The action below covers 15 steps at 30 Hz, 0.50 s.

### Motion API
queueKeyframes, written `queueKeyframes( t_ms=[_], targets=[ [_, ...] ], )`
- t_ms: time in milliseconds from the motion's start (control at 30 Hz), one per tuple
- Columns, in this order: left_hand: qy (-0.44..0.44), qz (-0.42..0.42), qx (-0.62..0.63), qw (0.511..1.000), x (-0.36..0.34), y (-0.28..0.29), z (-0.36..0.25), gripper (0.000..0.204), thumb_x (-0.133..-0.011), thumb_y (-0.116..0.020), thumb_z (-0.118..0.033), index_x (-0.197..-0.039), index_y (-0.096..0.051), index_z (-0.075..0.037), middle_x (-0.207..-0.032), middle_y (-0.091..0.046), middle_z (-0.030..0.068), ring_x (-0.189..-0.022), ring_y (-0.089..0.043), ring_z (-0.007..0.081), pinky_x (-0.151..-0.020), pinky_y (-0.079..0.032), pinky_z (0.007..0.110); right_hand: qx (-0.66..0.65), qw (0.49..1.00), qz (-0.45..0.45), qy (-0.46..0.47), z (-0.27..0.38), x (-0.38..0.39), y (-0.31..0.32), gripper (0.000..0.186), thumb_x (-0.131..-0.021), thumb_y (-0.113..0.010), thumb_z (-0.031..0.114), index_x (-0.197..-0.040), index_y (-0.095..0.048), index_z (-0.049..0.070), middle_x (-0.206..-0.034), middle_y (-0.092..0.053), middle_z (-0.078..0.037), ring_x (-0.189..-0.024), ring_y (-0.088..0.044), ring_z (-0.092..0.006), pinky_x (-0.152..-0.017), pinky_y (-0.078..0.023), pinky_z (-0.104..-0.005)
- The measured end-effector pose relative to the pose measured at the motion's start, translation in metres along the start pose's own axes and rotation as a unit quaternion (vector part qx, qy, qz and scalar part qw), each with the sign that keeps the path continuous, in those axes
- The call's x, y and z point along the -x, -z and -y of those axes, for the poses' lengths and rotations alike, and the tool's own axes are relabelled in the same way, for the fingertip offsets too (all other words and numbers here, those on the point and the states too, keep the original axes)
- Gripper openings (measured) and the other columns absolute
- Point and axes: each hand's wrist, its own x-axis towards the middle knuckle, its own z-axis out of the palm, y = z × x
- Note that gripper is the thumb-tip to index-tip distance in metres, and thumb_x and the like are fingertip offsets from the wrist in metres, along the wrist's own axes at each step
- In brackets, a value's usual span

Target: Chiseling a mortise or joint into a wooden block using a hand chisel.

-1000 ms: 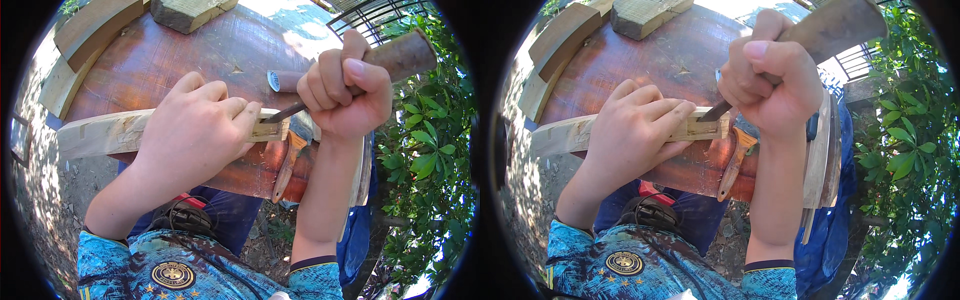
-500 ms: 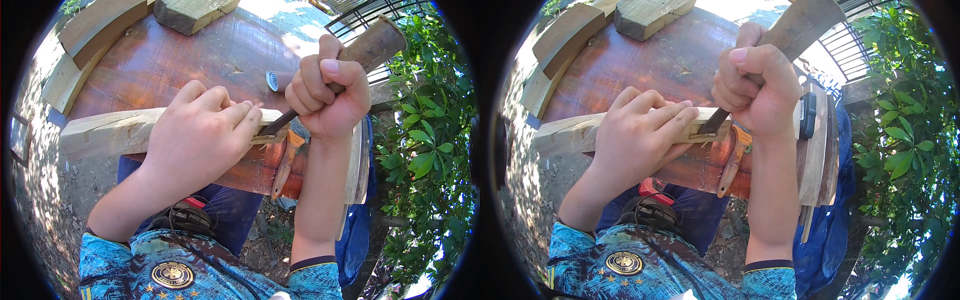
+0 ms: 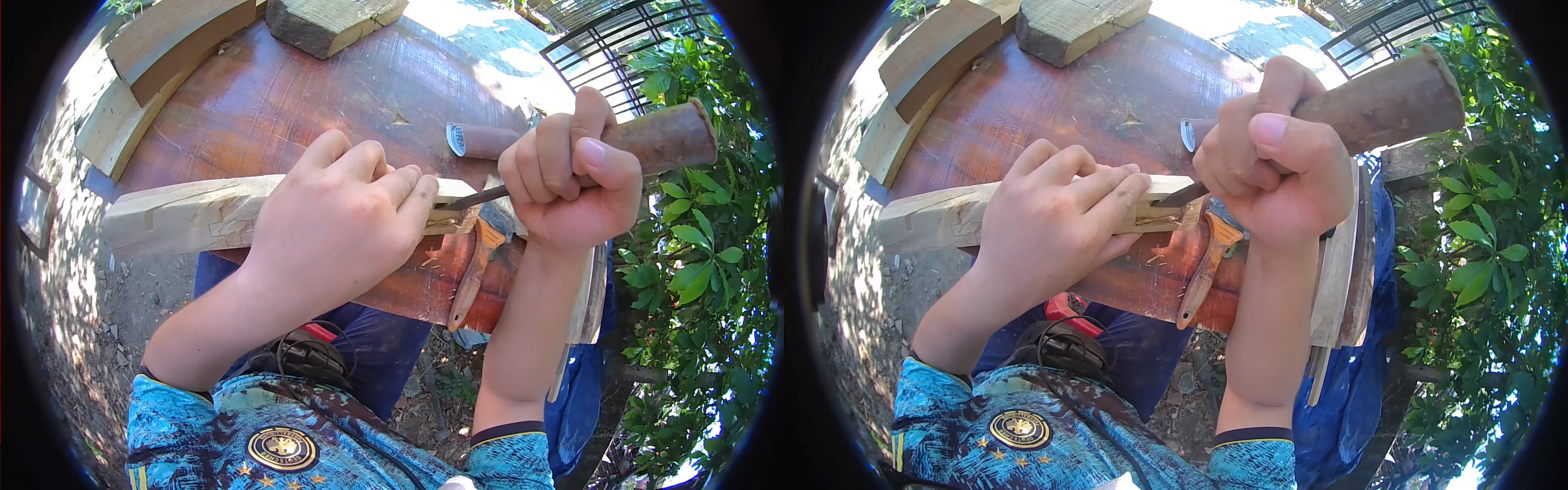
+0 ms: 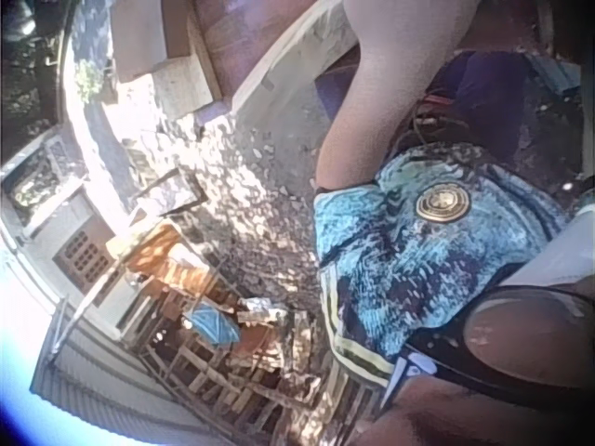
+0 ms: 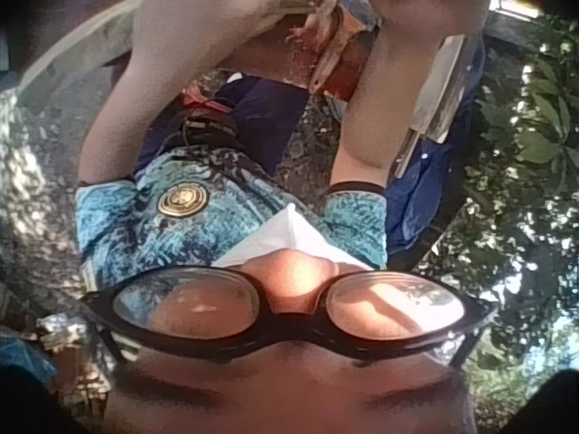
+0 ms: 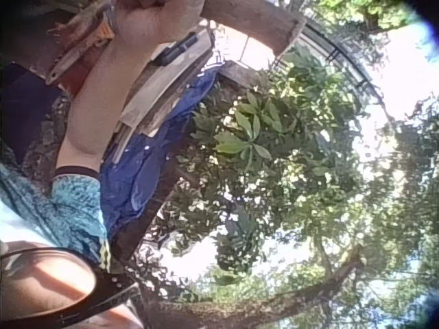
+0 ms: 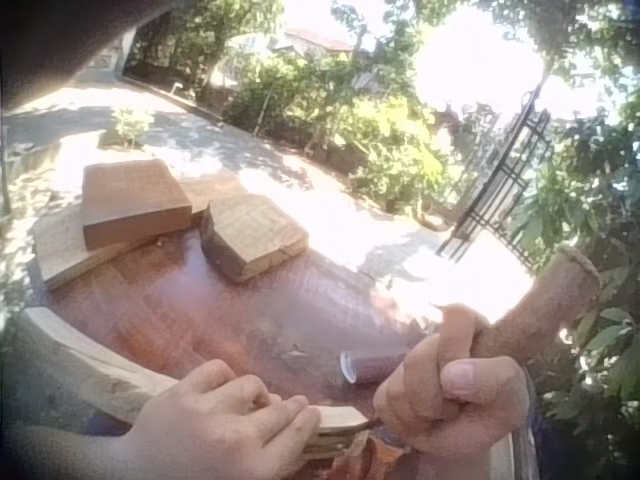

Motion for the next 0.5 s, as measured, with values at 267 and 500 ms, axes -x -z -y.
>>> queueKeyframes(
  t_ms=[267,500],
  targets=[
    [0.019,-0.013,0.01,1.0,0.003,0.0,-0.007,0.049,-0.066,-0.086,-0.027,-0.111,-0.073,-0.011,-0.103,-0.075,-0.0035,-0.086,-0.065,0.0161,-0.078,-0.049,0.034,-0.038,0.993,-0.088,-0.075,-0.008,0.0,-0.007,0.019,-0.093,-0.051,0.011,-0.078,-0.039,0.012,-0.05,-0.031,0.002,-0.04,-0.015,-0.0064,-0.037,-0.016,-0.0279],
    [0.014,-0.014,0.014,1.0,0.002,0.0,-0.001,0.05,-0.067,-0.085,-0.027,-0.112,-0.072,-0.012,-0.104,-0.075,-0.0029,-0.087,-0.065,0.0165,-0.079,-0.05,0.035,-0.043,0.995,-0.09,0.023,-0.017,0.006,-0.004,0.018,-0.093,-0.049,0.009,-0.079,-0.039,0.012,-0.052,-0.03,0.002,-0.04,-0.016,-0.0066,-0.037,-0.017,-0.0275]
  ],
)
